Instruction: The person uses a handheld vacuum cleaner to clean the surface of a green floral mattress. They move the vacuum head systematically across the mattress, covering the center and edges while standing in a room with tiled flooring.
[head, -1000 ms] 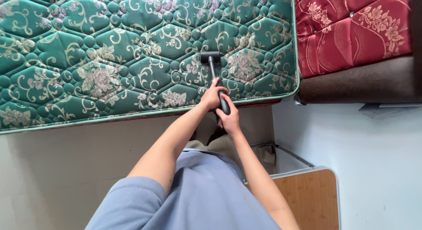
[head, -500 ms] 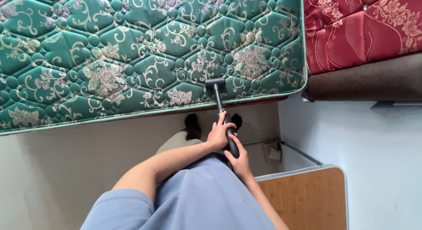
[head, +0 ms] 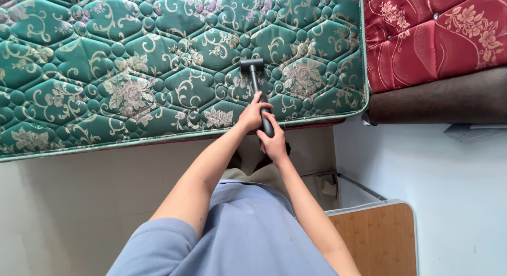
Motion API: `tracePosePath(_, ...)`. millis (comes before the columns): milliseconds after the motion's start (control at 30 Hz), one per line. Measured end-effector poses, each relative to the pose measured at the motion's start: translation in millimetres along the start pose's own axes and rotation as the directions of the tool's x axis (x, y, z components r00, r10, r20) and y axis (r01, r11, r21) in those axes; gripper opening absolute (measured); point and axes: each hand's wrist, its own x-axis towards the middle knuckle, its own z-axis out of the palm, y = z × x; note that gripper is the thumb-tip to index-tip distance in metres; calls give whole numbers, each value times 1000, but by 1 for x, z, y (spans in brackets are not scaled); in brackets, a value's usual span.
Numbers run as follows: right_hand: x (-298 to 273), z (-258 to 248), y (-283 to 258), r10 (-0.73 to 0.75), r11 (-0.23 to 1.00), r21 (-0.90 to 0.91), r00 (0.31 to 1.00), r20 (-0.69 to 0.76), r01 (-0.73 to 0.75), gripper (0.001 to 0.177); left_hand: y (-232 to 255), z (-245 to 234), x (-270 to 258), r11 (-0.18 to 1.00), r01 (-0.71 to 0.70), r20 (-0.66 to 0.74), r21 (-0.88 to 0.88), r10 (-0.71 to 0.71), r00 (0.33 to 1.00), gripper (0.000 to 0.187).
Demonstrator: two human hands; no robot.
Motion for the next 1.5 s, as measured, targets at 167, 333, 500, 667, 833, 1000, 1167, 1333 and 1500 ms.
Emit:
tracePosePath(167,-15,-2,6,-18,1000,-13,1000,1,18,59,1,5,-14,999,-12,19,33,11,1000,32)
tracePosePath(333,-70,-22,37,48,999,9,999,16,-48,59,35,23,-88,986,110,90,121,-121,989,35)
tracePosePath(500,-111,-41,62,19,1000,-15,999,29,-18,59,65,25,-137,965,212,204,154,-241,949,37)
tracePosePath(667,-89,-29,45,113,992,54,993,21,-114,58,54,20,-112,965,226,192,134,-249,949,34)
tracePosePath(833,-37,-8,15,51,998,31,998,26,-52,58,18,8,-48,987,121,92,104,-130,987,37)
tracePosePath(1000,-4,13,0,-4,1000,8,1000,27,3,59,-2,-14,-8,990,121,54,67,-124,991,32)
tracePosePath(1167,-19,15,9,-15,999,-49,1000,4,15,61,5,-15,-31,993,80,41,88,-84,996,30)
tracePosePath(1333,-79,-8,47,32,999,20,999,36,-33,60,30,3,-103,980,162,151,112,-178,972,39)
tracePosePath(1500,-108,-27,72,-695,596,-349,682,226,723,55,43,17,-147,974,197,193,109,-216,957,40)
